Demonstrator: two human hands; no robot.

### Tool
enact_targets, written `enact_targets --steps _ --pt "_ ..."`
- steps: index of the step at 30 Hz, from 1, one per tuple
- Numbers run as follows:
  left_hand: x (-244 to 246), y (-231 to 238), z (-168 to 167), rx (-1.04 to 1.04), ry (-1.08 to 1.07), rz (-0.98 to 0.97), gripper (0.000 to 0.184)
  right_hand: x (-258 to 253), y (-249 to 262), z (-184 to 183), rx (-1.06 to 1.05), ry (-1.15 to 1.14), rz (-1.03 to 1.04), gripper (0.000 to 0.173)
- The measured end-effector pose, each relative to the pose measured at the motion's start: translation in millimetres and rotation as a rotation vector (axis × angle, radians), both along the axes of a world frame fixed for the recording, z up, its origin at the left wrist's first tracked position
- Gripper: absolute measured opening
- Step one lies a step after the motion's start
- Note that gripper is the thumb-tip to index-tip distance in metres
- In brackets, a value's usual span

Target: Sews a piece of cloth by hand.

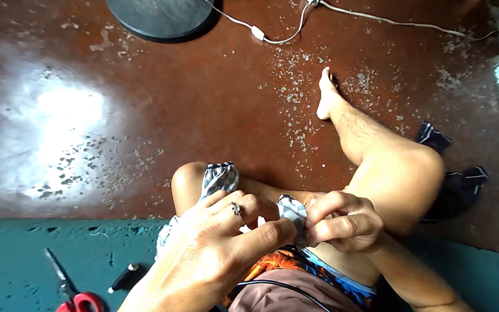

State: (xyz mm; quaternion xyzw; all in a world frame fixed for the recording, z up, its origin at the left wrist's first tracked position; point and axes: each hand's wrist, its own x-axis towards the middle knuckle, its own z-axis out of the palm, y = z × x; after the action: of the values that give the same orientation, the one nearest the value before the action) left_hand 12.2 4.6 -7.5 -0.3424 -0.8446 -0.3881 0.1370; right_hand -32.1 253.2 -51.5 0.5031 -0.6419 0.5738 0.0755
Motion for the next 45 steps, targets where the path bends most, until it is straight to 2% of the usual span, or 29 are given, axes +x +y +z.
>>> enact_targets --steps 45 --pt "-0.3 0.3 4.7 -0.091 0.053 -0.005 0.019 -1.8 -1.2 1.2 -0.005 0.009 0.033 0.005"
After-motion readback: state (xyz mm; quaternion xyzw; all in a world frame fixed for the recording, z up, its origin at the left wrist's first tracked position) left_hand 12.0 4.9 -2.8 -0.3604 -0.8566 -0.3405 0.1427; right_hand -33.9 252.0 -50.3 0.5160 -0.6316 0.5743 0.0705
